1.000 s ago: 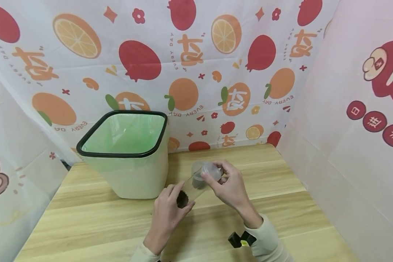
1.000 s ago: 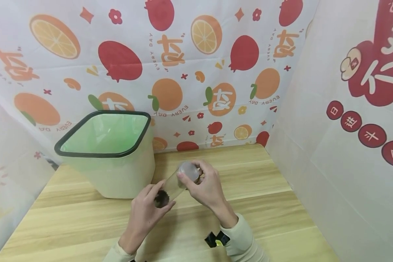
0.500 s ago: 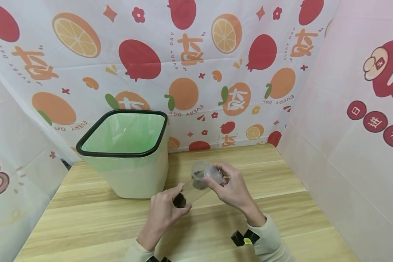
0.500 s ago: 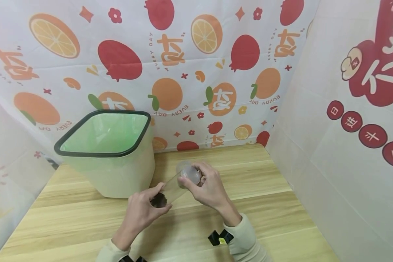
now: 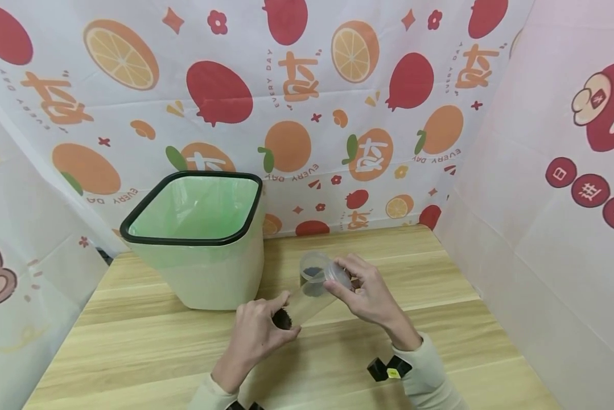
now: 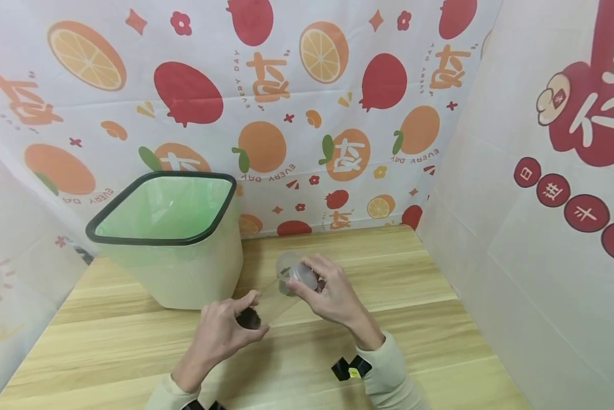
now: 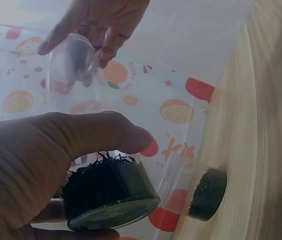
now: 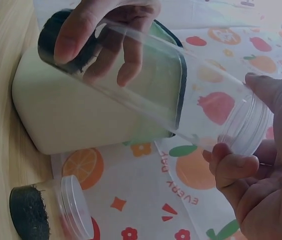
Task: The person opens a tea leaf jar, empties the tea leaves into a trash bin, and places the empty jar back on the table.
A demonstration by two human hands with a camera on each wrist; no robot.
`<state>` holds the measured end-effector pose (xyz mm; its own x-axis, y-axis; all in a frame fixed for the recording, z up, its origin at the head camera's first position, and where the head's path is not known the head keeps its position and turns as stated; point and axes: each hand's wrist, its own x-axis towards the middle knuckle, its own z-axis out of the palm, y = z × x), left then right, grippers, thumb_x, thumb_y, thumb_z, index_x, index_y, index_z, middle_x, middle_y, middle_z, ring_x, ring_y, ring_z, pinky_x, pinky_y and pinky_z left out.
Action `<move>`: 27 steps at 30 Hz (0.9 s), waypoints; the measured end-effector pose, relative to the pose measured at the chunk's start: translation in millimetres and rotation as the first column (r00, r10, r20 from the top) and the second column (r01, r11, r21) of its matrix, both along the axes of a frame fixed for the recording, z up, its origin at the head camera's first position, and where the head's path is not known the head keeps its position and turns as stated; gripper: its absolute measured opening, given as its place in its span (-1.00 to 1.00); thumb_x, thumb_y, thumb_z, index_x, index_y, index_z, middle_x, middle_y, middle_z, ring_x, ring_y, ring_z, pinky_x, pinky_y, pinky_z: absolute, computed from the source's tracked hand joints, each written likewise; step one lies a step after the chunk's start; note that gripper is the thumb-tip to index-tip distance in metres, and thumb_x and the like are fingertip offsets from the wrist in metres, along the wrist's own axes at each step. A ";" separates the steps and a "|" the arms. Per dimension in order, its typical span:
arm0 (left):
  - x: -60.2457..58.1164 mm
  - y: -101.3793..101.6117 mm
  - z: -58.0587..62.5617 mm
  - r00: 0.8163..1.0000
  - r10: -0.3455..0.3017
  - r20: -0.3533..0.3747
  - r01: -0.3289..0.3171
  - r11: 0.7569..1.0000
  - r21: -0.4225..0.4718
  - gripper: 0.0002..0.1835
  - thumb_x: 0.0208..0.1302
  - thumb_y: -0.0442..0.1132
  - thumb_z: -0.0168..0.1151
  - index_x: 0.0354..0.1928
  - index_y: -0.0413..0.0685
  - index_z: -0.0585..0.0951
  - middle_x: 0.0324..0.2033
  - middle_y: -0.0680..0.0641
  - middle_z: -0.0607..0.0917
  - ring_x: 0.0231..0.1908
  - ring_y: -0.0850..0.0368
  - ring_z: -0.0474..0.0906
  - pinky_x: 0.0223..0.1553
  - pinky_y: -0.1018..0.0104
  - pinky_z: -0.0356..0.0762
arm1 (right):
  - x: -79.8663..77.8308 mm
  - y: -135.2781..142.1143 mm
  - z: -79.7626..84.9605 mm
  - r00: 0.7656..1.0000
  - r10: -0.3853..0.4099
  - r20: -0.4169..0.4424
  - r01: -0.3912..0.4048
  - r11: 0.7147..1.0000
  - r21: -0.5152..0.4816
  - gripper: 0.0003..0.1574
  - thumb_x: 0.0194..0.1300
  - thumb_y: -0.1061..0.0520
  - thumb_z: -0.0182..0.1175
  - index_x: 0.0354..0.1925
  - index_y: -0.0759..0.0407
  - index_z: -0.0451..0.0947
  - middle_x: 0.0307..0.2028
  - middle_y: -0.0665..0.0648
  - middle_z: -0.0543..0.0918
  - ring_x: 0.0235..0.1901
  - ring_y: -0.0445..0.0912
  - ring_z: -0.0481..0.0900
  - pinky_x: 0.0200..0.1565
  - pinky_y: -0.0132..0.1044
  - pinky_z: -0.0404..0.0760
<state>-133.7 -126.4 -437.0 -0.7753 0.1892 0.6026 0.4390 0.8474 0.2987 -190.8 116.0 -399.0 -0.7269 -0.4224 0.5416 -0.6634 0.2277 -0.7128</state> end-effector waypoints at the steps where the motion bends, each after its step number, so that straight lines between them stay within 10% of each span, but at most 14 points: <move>1: 0.1 -0.3 0.6 1.000 -0.003 0.002 0.003 1.000 0.000 -0.35 -0.48 -0.04 0.74 -0.13 0.01 0.79 -0.65 0.09 0.71 -0.65 0.32 0.43 -0.57 0.49 0.16 | -0.1 0.7 0.5 1.000 0.006 -0.004 -0.006 1.000 0.003 -0.66 0.32 0.20 0.35 0.06 0.15 0.63 -0.25 0.13 0.60 -0.37 -0.23 0.52 -0.47 -0.38 0.70; 6: 1.4 -3.9 1.8 0.994 -0.057 0.096 0.054 0.998 0.039 -0.37 -0.44 -0.01 0.73 -0.13 0.09 0.79 -0.56 0.20 0.76 -0.59 0.43 0.43 -0.46 0.47 0.19 | 0.9 3.9 2.6 0.999 0.043 -0.028 -0.042 0.999 0.030 -0.62 0.32 0.21 0.35 0.10 0.14 0.62 -0.19 0.13 0.61 -0.35 -0.23 0.52 -0.48 -0.40 0.68; 12: 1.8 -12.6 1.7 0.934 -0.179 0.308 0.124 0.974 0.189 -0.27 -0.33 0.06 0.72 0.06 0.13 0.76 -0.35 0.40 0.80 -0.27 0.42 0.65 -0.15 0.34 0.30 | 2.9 6.0 12.6 0.976 0.186 -0.116 -0.177 0.981 0.080 -0.48 0.23 0.24 0.40 0.16 0.11 0.56 -0.15 0.12 0.57 -0.35 -0.21 0.46 -0.50 -0.47 0.58; 27: 3.5 -25.9 1.9 0.911 -0.187 0.368 0.132 0.977 0.170 -0.27 -0.29 0.06 0.71 0.11 0.28 0.73 -0.30 0.44 0.79 -0.22 0.41 0.65 -0.11 0.33 0.28 | 2.5 17.6 25.3 0.915 0.381 -0.135 -0.333 0.900 0.282 -0.37 0.28 0.24 0.37 0.28 0.07 0.46 0.26 0.09 0.57 0.18 -0.07 0.52 0.13 -0.25 0.61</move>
<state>-130.1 -152.2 -435.1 -0.9169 0.2662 0.2974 0.3948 0.7136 0.5787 -188.3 133.6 -373.7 -0.4000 -0.7725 0.4932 -0.8459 0.1039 -0.5232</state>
